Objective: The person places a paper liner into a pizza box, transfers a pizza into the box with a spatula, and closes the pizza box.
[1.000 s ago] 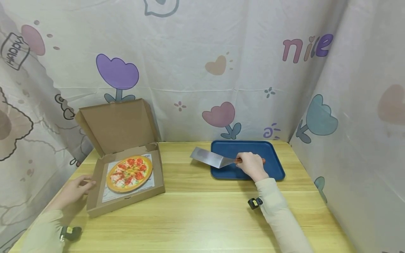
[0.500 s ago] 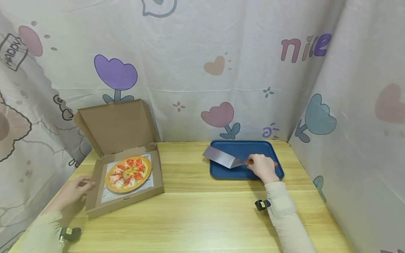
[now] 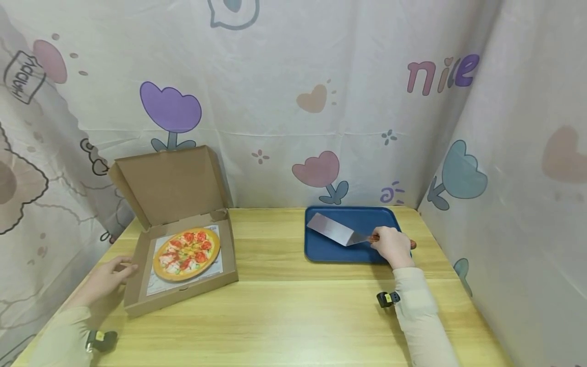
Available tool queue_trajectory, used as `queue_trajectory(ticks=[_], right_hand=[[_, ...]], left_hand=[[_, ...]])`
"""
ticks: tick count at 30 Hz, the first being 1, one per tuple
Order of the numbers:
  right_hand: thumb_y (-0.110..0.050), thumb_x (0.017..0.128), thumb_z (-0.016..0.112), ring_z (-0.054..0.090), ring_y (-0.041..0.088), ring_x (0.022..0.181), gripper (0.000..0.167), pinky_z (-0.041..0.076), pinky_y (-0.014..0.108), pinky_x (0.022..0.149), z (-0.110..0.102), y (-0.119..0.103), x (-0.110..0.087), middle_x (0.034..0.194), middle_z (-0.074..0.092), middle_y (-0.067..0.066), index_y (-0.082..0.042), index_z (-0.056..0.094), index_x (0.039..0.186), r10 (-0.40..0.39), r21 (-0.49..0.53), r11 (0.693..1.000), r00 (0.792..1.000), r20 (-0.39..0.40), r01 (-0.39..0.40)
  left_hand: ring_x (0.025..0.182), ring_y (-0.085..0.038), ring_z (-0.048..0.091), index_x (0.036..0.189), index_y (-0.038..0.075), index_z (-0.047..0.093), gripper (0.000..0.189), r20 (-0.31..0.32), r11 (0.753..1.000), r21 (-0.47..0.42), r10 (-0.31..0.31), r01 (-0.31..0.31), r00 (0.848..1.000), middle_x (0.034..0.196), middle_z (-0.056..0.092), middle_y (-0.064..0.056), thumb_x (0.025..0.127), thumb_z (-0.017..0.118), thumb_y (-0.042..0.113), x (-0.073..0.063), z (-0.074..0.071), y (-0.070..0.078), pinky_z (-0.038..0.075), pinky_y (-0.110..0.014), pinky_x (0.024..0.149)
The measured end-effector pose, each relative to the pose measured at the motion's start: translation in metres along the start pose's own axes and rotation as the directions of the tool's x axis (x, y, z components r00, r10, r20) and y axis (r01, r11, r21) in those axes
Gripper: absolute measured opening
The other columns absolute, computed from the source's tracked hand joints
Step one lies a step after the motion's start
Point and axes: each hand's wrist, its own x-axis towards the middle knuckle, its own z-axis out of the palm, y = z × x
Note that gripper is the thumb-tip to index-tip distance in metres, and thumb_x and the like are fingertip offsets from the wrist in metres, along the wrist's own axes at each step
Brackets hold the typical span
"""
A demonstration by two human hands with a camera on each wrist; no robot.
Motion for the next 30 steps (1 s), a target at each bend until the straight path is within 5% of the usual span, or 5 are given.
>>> queue_trajectory(ticks=[8,30], right_hand=[[-0.018,0.084,0.073,0.063,0.036,0.085,0.021,0.044,0.046,0.059,-0.001,0.014,-0.001,0.100,0.071,0.019,-0.006,0.071,0.101,0.075,-0.015,0.997,0.997,0.031,-0.074],[-0.016,0.084,0.072,0.062,0.036,0.081,0.017,0.040,0.043,0.057,-0.002,0.039,-0.003,0.097,0.070,0.020,-0.005,0.071,0.096,0.116,-0.040,0.993,0.993,0.011,-0.115]], left_hand=[[0.076,-0.023,0.068,0.128,-0.013,0.045,0.047,0.001,1.000,-0.005,0.001,-0.001,1.000,0.103,0.065,-0.033,0.102,0.050,0.026,-0.001,0.000,0.001,0.051,-0.037,0.067],[0.081,-0.029,0.068,0.130,-0.012,0.043,0.049,0.015,1.000,-0.022,-0.015,0.015,1.000,0.108,0.062,-0.035,0.103,0.047,0.028,-0.001,0.001,0.000,0.053,-0.039,0.068]])
